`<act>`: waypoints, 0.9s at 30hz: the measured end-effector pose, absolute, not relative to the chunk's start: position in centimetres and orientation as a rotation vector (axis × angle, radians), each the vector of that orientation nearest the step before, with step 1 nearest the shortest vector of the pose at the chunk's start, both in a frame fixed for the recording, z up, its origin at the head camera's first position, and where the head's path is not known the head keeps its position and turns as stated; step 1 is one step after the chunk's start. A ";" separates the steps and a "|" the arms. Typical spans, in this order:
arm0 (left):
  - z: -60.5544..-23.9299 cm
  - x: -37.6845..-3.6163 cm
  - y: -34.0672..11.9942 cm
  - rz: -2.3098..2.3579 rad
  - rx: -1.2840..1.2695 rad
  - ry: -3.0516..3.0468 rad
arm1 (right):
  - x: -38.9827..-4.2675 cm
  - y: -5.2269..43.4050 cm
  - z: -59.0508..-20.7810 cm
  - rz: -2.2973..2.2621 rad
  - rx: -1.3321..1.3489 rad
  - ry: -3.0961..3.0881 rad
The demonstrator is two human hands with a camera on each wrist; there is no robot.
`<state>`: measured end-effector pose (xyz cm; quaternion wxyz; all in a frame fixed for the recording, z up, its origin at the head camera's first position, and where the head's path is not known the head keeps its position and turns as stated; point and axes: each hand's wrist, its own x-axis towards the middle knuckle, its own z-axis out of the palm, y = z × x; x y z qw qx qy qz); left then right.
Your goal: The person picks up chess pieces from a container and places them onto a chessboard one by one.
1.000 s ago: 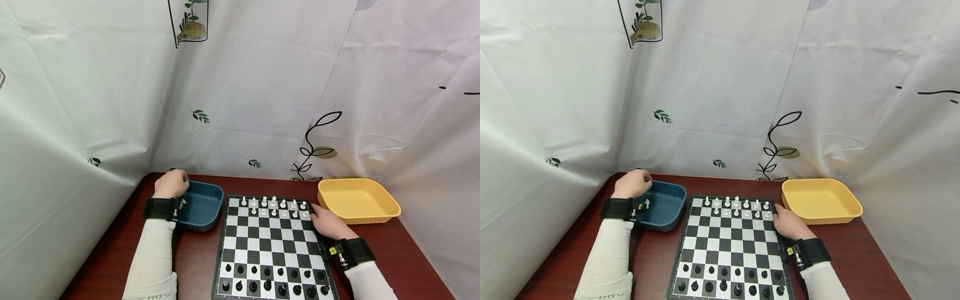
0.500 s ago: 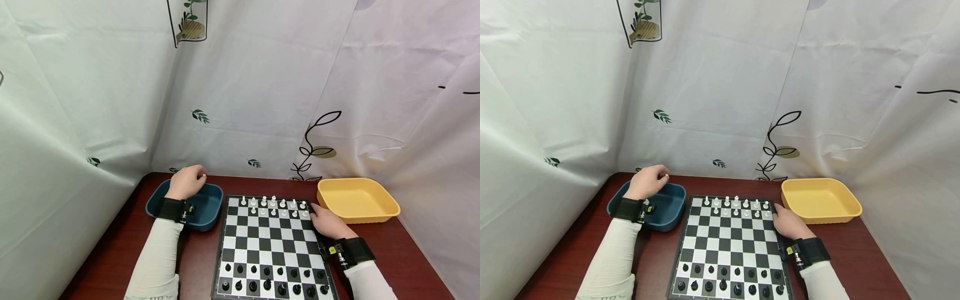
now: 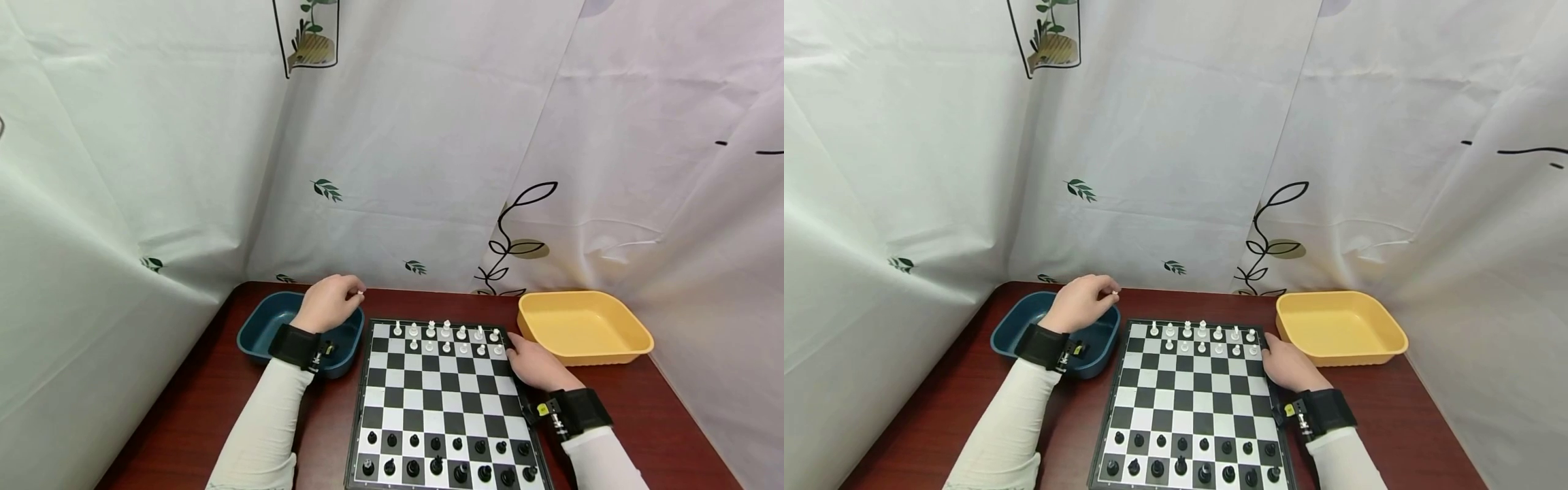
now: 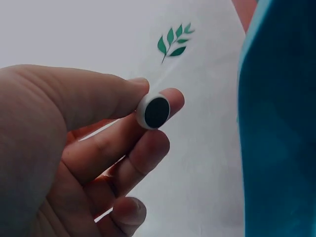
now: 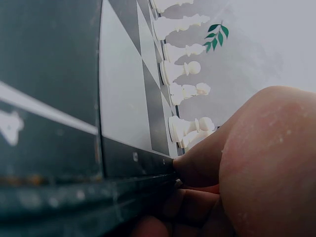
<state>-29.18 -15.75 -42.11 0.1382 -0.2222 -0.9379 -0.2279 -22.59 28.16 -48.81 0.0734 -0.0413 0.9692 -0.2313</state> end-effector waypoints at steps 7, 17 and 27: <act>-42.7 -28.9 -14.3 -0.716 -0.733 -2.733 | -22.5 28.2 -48.8 -0.697 -0.133 2.911; -43.4 -28.9 -13.2 -0.695 -0.781 -2.811 | -22.6 28.1 -48.7 -0.687 -0.131 2.913; -43.4 -28.6 -12.6 -0.640 -0.842 -2.819 | -22.6 28.2 -48.8 -0.688 -0.126 2.912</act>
